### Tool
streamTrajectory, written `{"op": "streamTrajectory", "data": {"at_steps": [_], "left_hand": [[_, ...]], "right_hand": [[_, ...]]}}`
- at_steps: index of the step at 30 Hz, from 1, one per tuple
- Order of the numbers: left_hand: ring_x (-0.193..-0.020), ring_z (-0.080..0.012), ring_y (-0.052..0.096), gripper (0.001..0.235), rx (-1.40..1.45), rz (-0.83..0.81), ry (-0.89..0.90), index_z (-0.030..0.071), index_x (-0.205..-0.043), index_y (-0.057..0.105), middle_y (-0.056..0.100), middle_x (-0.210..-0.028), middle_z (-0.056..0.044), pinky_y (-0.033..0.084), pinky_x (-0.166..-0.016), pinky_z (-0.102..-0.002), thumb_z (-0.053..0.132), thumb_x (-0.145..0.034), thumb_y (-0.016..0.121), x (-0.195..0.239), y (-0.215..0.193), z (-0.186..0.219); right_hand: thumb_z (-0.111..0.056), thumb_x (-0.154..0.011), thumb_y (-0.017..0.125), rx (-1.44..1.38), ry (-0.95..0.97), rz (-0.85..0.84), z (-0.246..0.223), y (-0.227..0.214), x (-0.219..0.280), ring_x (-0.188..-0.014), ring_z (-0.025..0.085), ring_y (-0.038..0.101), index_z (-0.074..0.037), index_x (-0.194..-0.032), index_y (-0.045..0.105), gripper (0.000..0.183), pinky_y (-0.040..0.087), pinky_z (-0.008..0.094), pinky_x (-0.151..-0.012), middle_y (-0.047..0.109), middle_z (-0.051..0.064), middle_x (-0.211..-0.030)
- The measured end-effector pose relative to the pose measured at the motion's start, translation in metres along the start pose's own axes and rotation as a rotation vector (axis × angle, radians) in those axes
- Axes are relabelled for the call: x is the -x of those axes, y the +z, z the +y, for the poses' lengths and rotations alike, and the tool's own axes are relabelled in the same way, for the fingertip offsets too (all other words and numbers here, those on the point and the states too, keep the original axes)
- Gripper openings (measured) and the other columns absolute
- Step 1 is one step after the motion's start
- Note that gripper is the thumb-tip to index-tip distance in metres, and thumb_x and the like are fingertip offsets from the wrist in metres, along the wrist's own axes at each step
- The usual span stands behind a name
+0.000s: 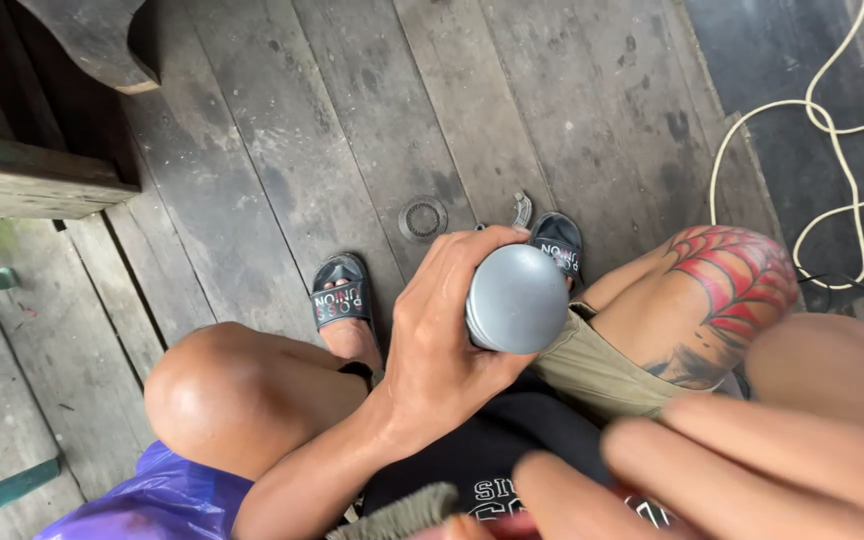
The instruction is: Cleaning a motorcycle piston using a wire brush
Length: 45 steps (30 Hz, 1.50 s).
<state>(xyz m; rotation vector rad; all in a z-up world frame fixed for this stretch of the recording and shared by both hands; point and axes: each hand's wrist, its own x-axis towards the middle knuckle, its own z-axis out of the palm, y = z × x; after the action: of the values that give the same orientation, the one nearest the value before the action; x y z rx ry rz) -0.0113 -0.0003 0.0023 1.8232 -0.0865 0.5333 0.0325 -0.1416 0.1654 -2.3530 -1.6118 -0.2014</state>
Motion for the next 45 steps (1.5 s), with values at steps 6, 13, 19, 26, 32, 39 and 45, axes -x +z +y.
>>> {"op": "streamTrajectory", "data": {"at_steps": [6, 13, 19, 26, 32, 39, 45], "left_hand": [[-0.112, -0.0304, 0.066, 0.048, 0.025, 0.038, -0.029, 0.001, -0.131, 0.052, 0.065, -0.125, -0.016, 0.055, -0.102, -0.040, 0.030, -0.097, 0.069, 0.002, -0.008, 0.005], [-0.108, -0.0352, 0.067, 0.051, 0.009, 0.057, -0.049, -0.001, -0.129, 0.050, 0.065, -0.122, -0.020, 0.055, -0.099, -0.043, 0.020, -0.091, 0.076, -0.001, -0.003, -0.004], [-0.110, -0.0314, 0.067, 0.049, 0.013, 0.048, -0.068, 0.002, -0.129, 0.051, 0.065, -0.123, -0.016, 0.054, -0.100, -0.040, 0.024, -0.092, 0.075, -0.011, 0.001, -0.008], [-0.108, -0.0271, 0.067, 0.056, 0.023, 0.058, -0.151, 0.006, -0.129, 0.053, 0.067, -0.120, -0.012, 0.055, -0.100, -0.037, 0.021, -0.085, 0.084, -0.017, 0.002, -0.007], [-0.107, -0.0221, 0.069, 0.051, 0.105, 0.069, -0.150, 0.003, -0.127, 0.051, 0.077, -0.110, -0.004, 0.056, -0.101, -0.035, 0.029, -0.091, 0.076, -0.018, -0.001, -0.003], [-0.098, -0.0213, 0.072, 0.051, 0.029, 0.152, -0.189, 0.005, -0.122, 0.057, 0.070, -0.110, -0.013, 0.059, -0.091, -0.030, 0.015, -0.080, 0.084, -0.016, 0.002, -0.002], [-0.097, -0.0184, 0.071, 0.054, 0.031, 0.136, -0.225, 0.005, -0.123, 0.057, 0.069, -0.112, -0.010, 0.057, -0.092, -0.028, 0.014, -0.077, 0.084, -0.016, 0.001, 0.000]], "right_hand": [[-0.025, -0.092, 0.067, -0.162, -0.136, -0.053, 0.061, 0.035, -0.008, -0.053, 0.015, 0.053, -0.017, -0.095, 0.074, 0.011, 0.038, 0.036, -0.045, 0.063, -0.002, -0.080], [0.003, -0.095, 0.070, -0.399, 0.169, 0.111, 0.107, 0.084, 0.023, -0.050, 0.013, 0.037, 0.005, -0.100, 0.073, 0.006, 0.032, 0.023, -0.049, 0.064, 0.009, -0.073], [-0.001, -0.087, 0.063, -0.647, 0.034, 0.156, 0.108, 0.090, 0.032, -0.039, 0.003, 0.052, 0.002, -0.093, 0.067, 0.009, 0.043, 0.016, -0.040, 0.073, 0.011, -0.069], [-0.005, -0.092, 0.067, -0.437, 0.197, 0.117, 0.123, 0.095, 0.037, -0.045, 0.011, 0.041, -0.001, -0.096, 0.073, 0.008, 0.034, 0.020, -0.045, 0.071, 0.010, -0.081], [-0.020, -0.091, 0.061, -0.484, 0.087, 0.096, 0.118, 0.089, 0.029, -0.051, 0.010, 0.062, -0.007, -0.087, 0.072, 0.017, 0.037, 0.026, -0.049, 0.073, 0.003, -0.076], [-0.014, -0.089, 0.064, -0.597, -0.015, 0.138, 0.124, 0.092, 0.028, -0.043, 0.009, 0.054, 0.001, -0.087, 0.071, 0.016, 0.041, 0.022, -0.040, 0.070, 0.007, -0.069], [-0.010, -0.091, 0.066, -0.568, 0.025, 0.126, 0.130, 0.097, 0.031, -0.045, 0.008, 0.053, 0.000, -0.093, 0.071, 0.011, 0.039, 0.018, -0.038, 0.073, 0.008, -0.074]]}}
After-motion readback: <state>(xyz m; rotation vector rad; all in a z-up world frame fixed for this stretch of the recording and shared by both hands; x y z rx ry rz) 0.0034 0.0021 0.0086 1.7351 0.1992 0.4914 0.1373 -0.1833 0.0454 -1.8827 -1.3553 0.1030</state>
